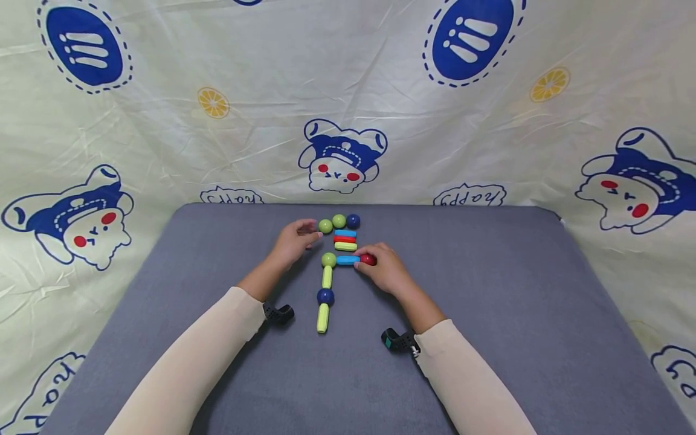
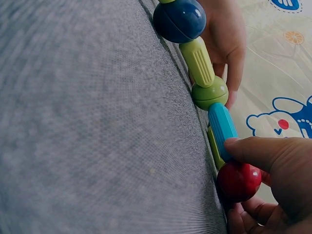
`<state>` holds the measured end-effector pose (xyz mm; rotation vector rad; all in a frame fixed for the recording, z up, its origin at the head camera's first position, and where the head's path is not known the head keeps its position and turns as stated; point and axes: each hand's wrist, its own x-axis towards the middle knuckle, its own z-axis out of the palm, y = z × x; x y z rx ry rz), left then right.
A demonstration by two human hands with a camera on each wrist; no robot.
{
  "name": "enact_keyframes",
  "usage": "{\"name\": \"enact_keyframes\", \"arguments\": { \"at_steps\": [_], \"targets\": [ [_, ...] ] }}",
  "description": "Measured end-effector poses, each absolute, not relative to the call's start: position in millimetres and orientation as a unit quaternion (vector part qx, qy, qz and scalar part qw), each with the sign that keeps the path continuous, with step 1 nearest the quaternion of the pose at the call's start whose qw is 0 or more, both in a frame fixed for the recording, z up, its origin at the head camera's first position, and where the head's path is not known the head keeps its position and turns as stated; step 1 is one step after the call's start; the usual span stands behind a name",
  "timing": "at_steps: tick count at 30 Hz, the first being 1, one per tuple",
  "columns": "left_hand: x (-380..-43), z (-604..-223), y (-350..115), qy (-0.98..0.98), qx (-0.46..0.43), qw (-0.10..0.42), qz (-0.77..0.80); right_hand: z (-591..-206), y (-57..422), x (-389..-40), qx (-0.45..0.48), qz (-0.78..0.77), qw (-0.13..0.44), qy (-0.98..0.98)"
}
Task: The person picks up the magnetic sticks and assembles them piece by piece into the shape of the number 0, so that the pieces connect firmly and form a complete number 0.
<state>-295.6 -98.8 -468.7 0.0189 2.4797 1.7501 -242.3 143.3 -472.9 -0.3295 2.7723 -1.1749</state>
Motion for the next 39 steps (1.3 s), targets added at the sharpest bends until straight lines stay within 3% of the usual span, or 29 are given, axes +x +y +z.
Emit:
{"name": "enact_keyframes", "arguments": {
  "at_steps": [15, 39],
  "targets": [
    [-318, -469, -88, 0.863, 0.015, 0.043, 0.503, -471, 142, -242, -0.107, -0.391, 0.062, 0.912],
    [-315, -472, -90, 0.863, 0.024, 0.024, 0.503, -474, 143, -243, -0.114, -0.394, 0.051, 0.911]
  ]
}}
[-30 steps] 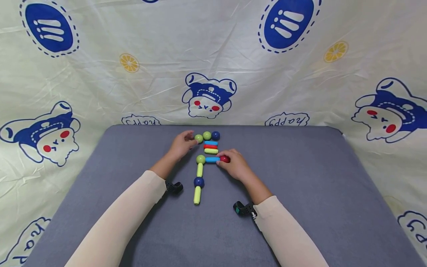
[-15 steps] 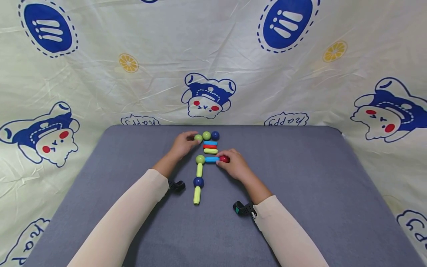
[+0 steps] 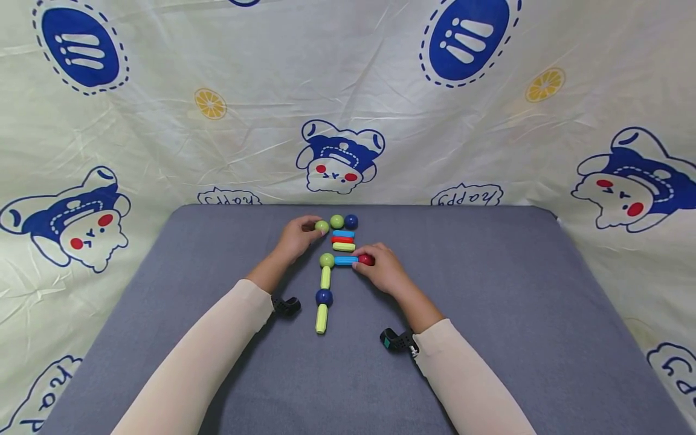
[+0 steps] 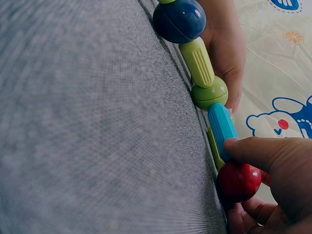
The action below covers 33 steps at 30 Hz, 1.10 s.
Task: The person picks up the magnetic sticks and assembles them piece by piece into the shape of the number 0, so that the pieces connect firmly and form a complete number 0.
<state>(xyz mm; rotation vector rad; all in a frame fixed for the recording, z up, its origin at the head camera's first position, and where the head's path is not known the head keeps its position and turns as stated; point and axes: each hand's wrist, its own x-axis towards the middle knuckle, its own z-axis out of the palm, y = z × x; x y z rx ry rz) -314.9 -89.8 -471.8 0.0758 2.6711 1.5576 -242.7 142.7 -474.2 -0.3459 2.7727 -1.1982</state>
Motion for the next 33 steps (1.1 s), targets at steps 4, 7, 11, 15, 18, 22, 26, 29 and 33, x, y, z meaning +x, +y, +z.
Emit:
{"name": "enact_keyframes", "arguments": {
  "at_steps": [4, 7, 11, 15, 18, 22, 26, 29, 33],
  "targets": [
    [-310, -473, -89, 0.845, 0.009, 0.018, 0.534, -475, 143, -242, -0.114, -0.389, 0.049, 0.913],
    [-305, -473, -88, 0.831, -0.003, 0.014, 0.556, -476, 143, -242, -0.113, -0.387, 0.05, 0.914],
    [-296, -472, -87, 0.817, -0.003, 0.015, 0.576, -477, 143, -243, -0.115, -0.384, 0.049, 0.915],
    [-288, -470, -88, 0.811, 0.007, 0.024, 0.584, -475, 143, -243, -0.112, -0.389, 0.055, 0.913],
    [-282, -466, -90, 0.809, 0.017, 0.024, 0.588, -474, 143, -243, -0.107, -0.394, 0.06, 0.911],
    [-271, -461, -92, 0.811, 0.03, 0.026, 0.583, -474, 143, -243, -0.11, -0.388, 0.059, 0.913],
    [-260, -456, -94, 0.819, 0.041, 0.028, 0.571, -474, 143, -242, -0.111, -0.388, 0.059, 0.913],
    [-253, -452, -94, 0.821, 0.049, 0.03, 0.568, -474, 143, -242, -0.113, -0.391, 0.055, 0.912],
    [-243, -444, -91, 0.814, 0.06, 0.039, 0.576, -474, 143, -242, -0.112, -0.391, 0.053, 0.912]
  ]
}}
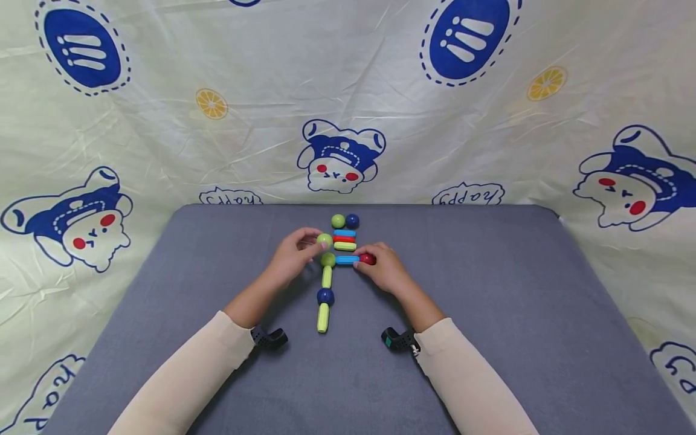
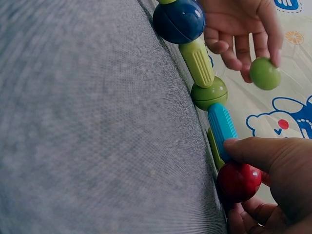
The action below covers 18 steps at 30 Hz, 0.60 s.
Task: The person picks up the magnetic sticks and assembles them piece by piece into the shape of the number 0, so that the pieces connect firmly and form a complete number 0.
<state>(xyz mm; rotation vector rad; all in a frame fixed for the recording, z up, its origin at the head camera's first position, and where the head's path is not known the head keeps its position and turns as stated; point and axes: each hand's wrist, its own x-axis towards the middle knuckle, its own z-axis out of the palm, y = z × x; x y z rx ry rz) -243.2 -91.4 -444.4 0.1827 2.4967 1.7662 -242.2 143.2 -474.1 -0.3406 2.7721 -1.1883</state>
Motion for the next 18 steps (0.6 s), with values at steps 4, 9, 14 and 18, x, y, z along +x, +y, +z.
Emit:
{"name": "enact_keyframes", "arguments": {
  "at_steps": [4, 9, 14, 18],
  "targets": [
    [-232, -439, -90, 0.81, 0.073, 0.053, 0.579, -475, 144, -243, -0.118, -0.388, 0.047, 0.913],
    [-217, -436, -92, 0.822, 0.093, 0.067, 0.558, -477, 144, -244, -0.124, -0.392, 0.039, 0.911],
    [-205, -435, -93, 0.828, 0.123, 0.086, 0.541, -476, 143, -243, -0.116, -0.392, 0.047, 0.911],
    [-197, -434, -96, 0.824, 0.147, 0.097, 0.539, -477, 143, -244, -0.114, -0.389, 0.051, 0.913]
  ]
}}
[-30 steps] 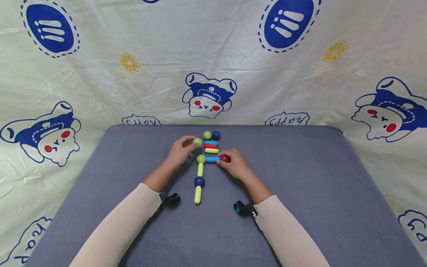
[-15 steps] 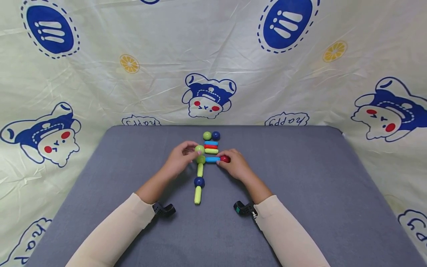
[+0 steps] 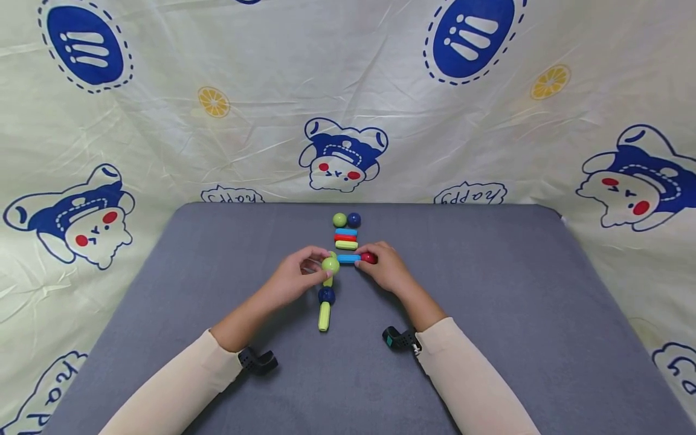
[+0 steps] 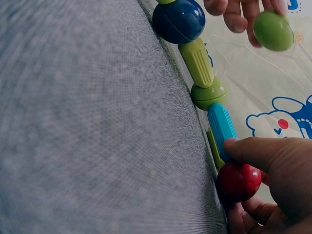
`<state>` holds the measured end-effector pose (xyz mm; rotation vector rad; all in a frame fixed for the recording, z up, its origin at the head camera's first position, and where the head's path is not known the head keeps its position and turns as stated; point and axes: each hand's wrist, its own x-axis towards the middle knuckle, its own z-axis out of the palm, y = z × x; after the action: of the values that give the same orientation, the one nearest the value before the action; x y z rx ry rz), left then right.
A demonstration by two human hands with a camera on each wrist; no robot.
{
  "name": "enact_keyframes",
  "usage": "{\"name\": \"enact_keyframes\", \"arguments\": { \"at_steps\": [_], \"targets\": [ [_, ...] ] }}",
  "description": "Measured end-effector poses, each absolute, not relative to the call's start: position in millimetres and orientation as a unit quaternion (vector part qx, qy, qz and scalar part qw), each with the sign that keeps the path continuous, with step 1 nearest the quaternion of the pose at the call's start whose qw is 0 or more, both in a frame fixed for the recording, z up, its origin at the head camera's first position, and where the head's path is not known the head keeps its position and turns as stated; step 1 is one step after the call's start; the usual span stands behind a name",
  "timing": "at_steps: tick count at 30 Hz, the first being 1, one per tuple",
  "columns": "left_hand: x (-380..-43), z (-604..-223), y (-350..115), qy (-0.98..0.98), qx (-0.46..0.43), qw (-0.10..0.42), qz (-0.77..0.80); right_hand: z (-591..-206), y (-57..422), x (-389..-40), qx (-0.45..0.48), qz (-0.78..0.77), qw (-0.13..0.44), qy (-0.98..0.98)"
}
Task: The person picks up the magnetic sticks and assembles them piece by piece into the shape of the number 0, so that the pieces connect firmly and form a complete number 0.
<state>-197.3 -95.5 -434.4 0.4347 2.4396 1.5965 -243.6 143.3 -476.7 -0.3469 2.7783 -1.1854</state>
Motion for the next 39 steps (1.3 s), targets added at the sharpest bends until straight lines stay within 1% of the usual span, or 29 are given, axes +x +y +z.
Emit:
{"name": "enact_keyframes", "arguments": {
  "at_steps": [7, 15, 23, 32, 39],
  "targets": [
    [-183, -438, -100, 0.825, 0.175, 0.117, 0.525, -476, 144, -244, -0.119, -0.383, 0.046, 0.915],
    [-165, -450, -104, 0.818, 0.221, 0.124, 0.516, -476, 144, -243, -0.116, -0.384, 0.05, 0.915],
    [-151, -458, -114, 0.798, 0.238, 0.188, 0.521, -476, 145, -243, -0.117, -0.381, 0.05, 0.916],
    [-139, -465, -122, 0.793, 0.246, 0.211, 0.516, -477, 143, -243, -0.116, -0.382, 0.049, 0.916],
    [-134, -467, -128, 0.789, 0.265, 0.257, 0.492, -477, 143, -244, -0.112, -0.384, 0.05, 0.915]
  ]
}}
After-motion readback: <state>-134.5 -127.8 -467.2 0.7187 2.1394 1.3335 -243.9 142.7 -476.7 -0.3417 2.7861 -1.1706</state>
